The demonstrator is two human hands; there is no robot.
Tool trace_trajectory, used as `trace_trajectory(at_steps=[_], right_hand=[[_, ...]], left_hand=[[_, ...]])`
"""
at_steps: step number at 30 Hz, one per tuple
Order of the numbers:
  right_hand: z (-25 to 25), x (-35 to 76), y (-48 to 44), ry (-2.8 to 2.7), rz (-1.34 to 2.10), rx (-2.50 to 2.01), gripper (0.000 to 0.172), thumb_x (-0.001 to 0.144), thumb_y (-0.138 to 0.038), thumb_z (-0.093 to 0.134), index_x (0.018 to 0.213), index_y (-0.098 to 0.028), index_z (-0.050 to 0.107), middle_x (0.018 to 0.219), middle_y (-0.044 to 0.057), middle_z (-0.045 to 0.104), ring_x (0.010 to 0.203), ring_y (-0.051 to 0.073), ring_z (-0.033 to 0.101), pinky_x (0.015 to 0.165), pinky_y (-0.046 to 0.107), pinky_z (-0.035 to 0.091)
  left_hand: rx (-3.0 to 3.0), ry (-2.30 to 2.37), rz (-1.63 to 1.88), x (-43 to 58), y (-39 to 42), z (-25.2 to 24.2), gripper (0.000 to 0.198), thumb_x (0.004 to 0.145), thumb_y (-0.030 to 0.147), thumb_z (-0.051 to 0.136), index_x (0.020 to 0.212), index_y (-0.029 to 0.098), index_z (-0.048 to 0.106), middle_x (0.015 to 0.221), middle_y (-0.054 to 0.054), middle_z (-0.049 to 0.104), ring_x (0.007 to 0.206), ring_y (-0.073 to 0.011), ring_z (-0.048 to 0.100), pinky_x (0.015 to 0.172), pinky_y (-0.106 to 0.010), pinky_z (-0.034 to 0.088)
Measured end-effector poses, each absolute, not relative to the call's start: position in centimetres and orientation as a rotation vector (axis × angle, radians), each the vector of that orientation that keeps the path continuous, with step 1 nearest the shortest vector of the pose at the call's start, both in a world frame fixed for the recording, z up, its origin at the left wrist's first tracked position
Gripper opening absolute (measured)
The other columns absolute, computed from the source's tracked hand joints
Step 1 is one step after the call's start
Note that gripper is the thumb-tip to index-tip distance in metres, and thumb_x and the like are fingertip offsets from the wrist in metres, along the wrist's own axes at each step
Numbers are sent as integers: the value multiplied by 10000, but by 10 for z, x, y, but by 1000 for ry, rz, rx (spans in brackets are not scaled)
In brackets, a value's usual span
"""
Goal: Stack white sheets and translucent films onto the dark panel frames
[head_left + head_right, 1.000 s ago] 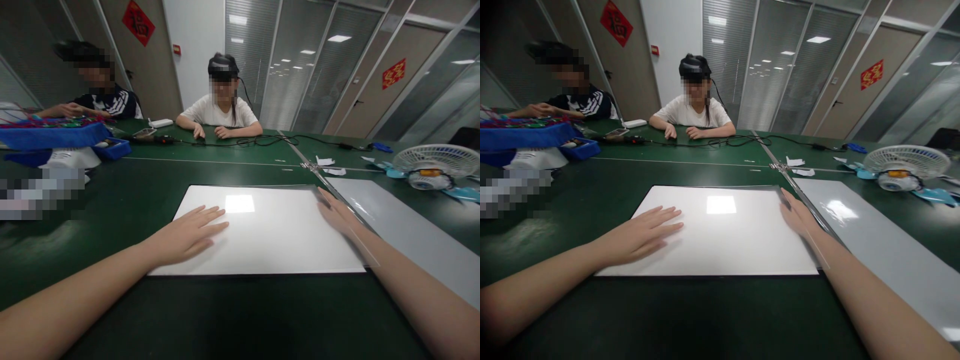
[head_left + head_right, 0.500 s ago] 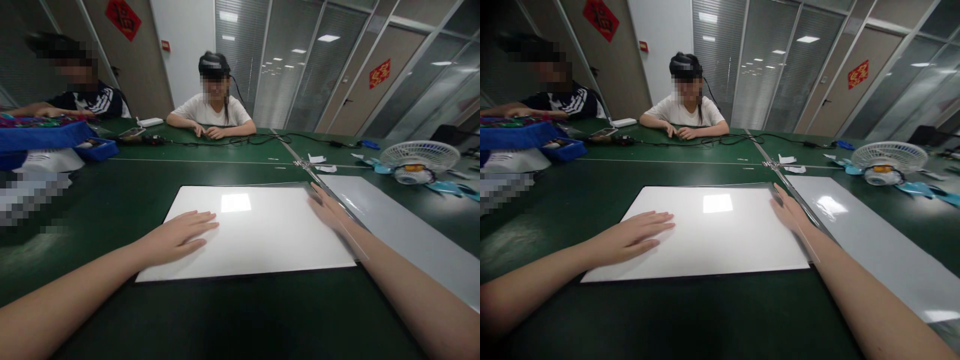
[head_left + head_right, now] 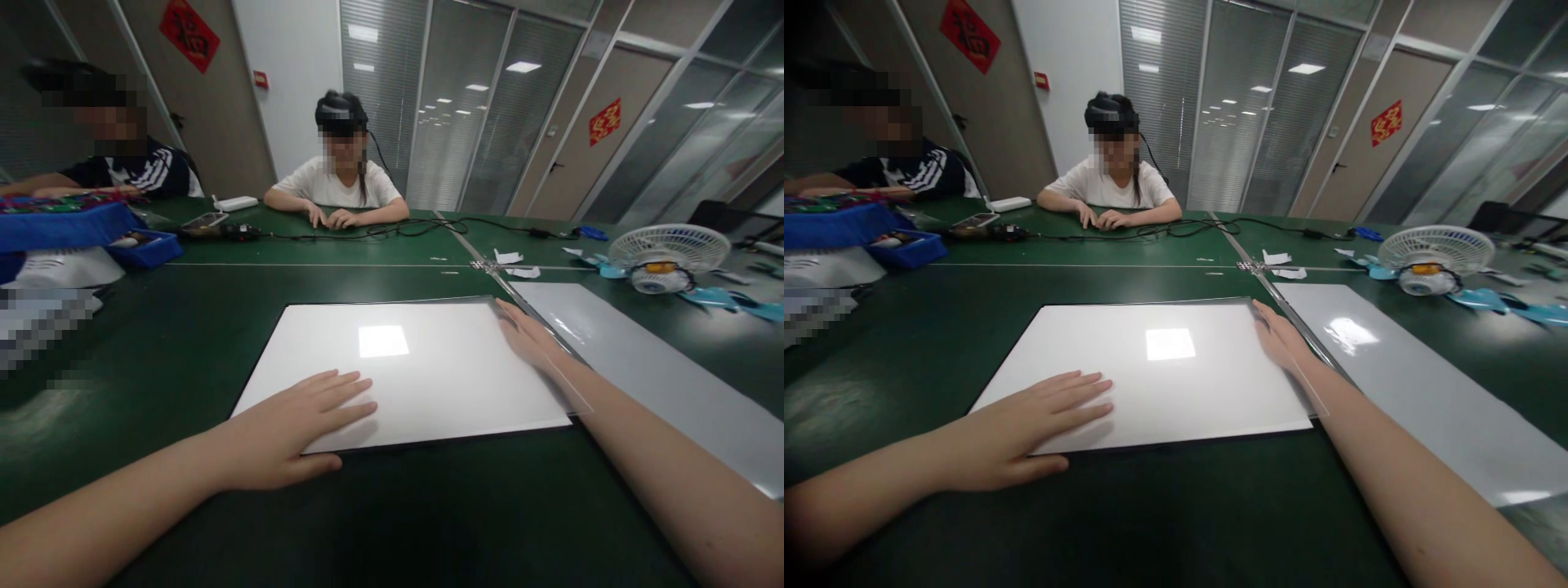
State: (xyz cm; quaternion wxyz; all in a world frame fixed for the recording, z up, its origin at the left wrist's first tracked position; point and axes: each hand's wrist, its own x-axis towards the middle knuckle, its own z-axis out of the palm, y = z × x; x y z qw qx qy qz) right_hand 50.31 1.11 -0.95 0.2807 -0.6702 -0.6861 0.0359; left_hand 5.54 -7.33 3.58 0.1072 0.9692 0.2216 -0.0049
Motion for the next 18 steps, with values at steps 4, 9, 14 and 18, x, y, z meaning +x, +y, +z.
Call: trace_trajectory(at_steps=[4, 9, 14, 18], right_hand=[[-10, 507, 14, -1872, 84, -1826, 533, 868, -263, 406, 1378, -155, 512, 1358, 105, 560, 1223, 276, 541, 1069, 420, 391], [-13, 511, 17, -1910, 50, -1802, 500, 863, -271, 420, 1328, -155, 558, 1319, 113, 592, 1188, 290, 567, 1041, 443, 416], [-9, 505, 14, -1881, 58, -1826, 498, 854, -271, 418, 1329, -153, 507, 1235, 125, 646, 1082, 277, 627, 955, 407, 473], [-9, 503, 12, -1840, 48, -1829, 475, 838, -258, 428, 1302, -172, 478, 1155, 119, 681, 973, 250, 660, 881, 366, 495]], left_hand=[[2822, 685, -2, 54, -70, 33, 656, 916, 399, 509, 1501, 367, 214, 1575, -11, 218, 1425, -285, 247, 1163, -501, 226], [2812, 661, -1, 54, -71, 35, 626, 925, 397, 494, 1496, 362, 239, 1573, -4, 224, 1427, -276, 247, 1166, -488, 225], [2816, 654, -4, 54, -70, 33, 577, 955, 399, 435, 1496, 358, 240, 1575, 3, 220, 1432, -259, 238, 1174, -468, 209], [2811, 666, -6, 55, -70, 33, 565, 957, 407, 430, 1491, 367, 249, 1574, 11, 224, 1431, -253, 241, 1173, -462, 213]])
